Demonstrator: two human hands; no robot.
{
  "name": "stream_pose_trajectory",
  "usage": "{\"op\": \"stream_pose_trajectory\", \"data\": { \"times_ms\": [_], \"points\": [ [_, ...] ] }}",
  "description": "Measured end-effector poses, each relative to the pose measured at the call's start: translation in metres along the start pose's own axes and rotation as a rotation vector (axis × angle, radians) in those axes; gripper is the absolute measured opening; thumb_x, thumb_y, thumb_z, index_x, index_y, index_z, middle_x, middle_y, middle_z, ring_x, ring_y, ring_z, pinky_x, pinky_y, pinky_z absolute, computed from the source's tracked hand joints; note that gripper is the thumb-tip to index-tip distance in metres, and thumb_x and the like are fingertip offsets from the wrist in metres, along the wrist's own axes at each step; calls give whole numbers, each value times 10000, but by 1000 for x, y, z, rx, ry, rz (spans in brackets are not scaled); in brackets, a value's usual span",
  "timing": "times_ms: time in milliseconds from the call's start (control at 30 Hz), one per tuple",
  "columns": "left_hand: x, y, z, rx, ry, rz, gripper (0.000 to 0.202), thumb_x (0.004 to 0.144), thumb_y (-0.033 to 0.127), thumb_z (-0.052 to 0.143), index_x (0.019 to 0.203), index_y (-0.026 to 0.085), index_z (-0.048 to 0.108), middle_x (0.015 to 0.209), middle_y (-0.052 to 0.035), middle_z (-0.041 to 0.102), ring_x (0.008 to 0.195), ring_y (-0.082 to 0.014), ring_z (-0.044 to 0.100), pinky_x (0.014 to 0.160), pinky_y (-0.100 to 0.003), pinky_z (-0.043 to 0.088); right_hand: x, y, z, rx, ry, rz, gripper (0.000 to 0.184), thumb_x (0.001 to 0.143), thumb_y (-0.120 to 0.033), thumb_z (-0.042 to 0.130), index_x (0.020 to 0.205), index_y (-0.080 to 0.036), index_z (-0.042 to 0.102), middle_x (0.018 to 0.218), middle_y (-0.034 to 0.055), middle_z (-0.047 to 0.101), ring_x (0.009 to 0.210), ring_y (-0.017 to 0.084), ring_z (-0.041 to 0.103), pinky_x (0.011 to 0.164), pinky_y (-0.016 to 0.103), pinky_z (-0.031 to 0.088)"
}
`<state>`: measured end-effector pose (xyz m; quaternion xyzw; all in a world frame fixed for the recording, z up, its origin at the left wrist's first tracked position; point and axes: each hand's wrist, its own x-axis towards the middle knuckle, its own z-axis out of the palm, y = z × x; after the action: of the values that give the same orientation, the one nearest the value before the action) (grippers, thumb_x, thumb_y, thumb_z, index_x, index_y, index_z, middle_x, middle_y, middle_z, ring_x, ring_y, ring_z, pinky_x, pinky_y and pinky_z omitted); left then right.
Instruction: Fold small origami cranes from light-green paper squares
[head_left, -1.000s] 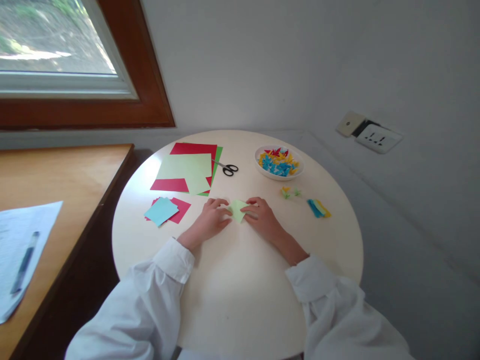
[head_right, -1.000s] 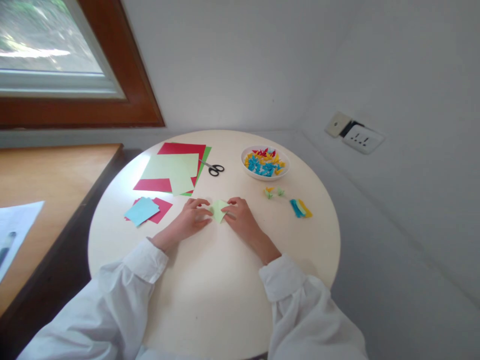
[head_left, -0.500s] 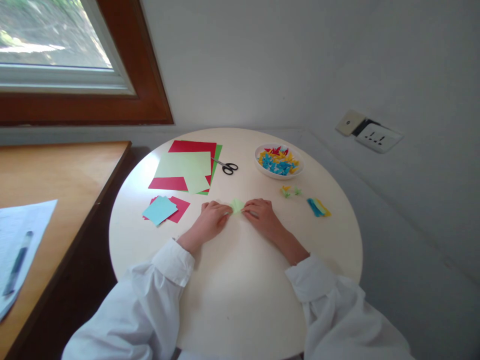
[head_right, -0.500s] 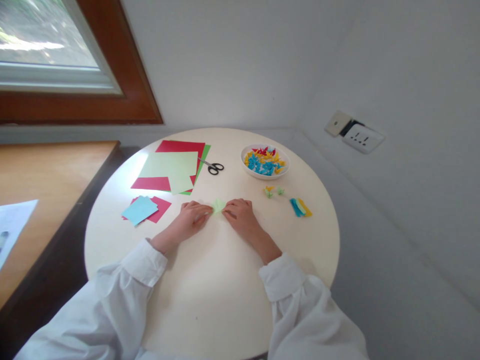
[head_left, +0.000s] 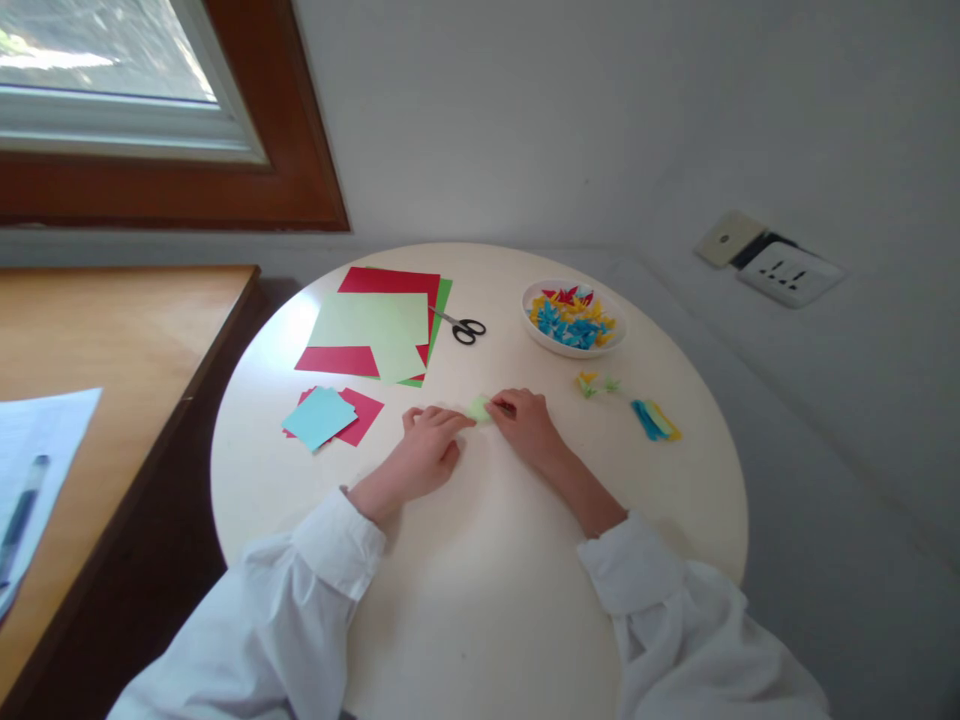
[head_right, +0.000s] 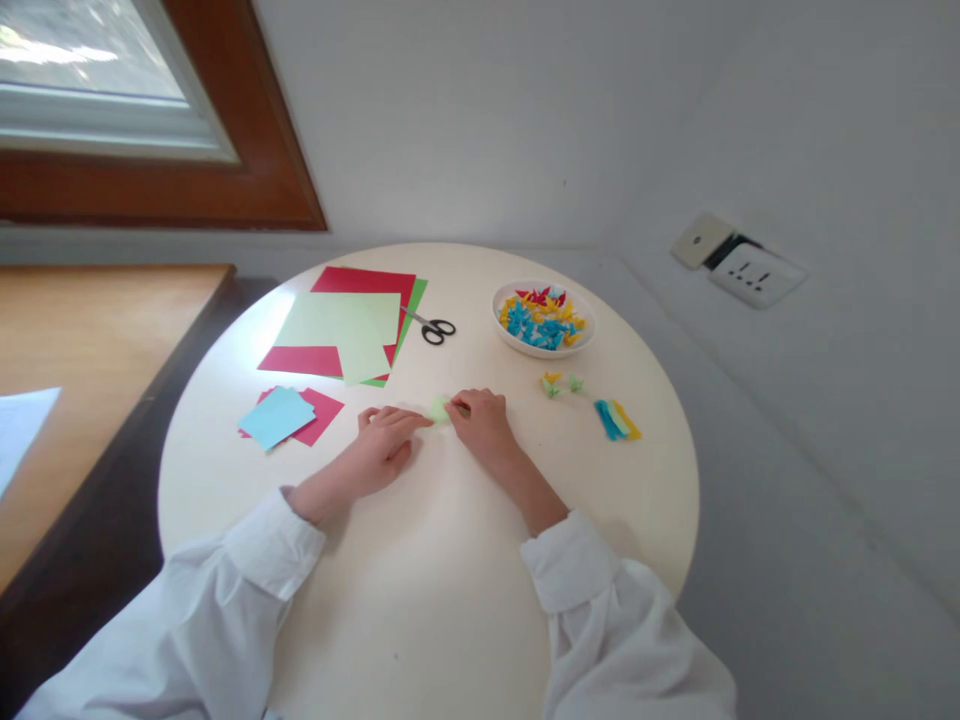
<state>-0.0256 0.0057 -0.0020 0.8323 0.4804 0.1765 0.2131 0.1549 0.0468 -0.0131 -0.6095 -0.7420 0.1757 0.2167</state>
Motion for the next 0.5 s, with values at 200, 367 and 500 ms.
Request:
{"op": "stream_pose_trajectory", "data": {
  "times_ms": [200,367,500],
  "points": [
    [-3,3,4,96,-8,77,437,805,88,385,1203,185,538,1079,-109,585,1014,-242,502,901,-454,294,0,2,2,-37,31,27,97,782,-237,607,704,-203,652,769,30,710,844,220,552,772,353,289],
    [-6,8,9,133,-4,73,450,815,103,382,1234,207,511,1078,-111,551,1020,-252,479,888,-450,299,1,0,2,-46,18,34,112,780,-230,599,687,-205,656,765,31,713,832,216,547,774,357,286],
    [-8,14,11,139,-4,25,446,830,124,367,1258,180,478,1110,-129,542,1046,-260,467,892,-456,300,3,-1,1,-56,-5,39,119,778,-237,603,679,-199,655,764,37,712,833,221,548,778,362,292]
  ]
}}
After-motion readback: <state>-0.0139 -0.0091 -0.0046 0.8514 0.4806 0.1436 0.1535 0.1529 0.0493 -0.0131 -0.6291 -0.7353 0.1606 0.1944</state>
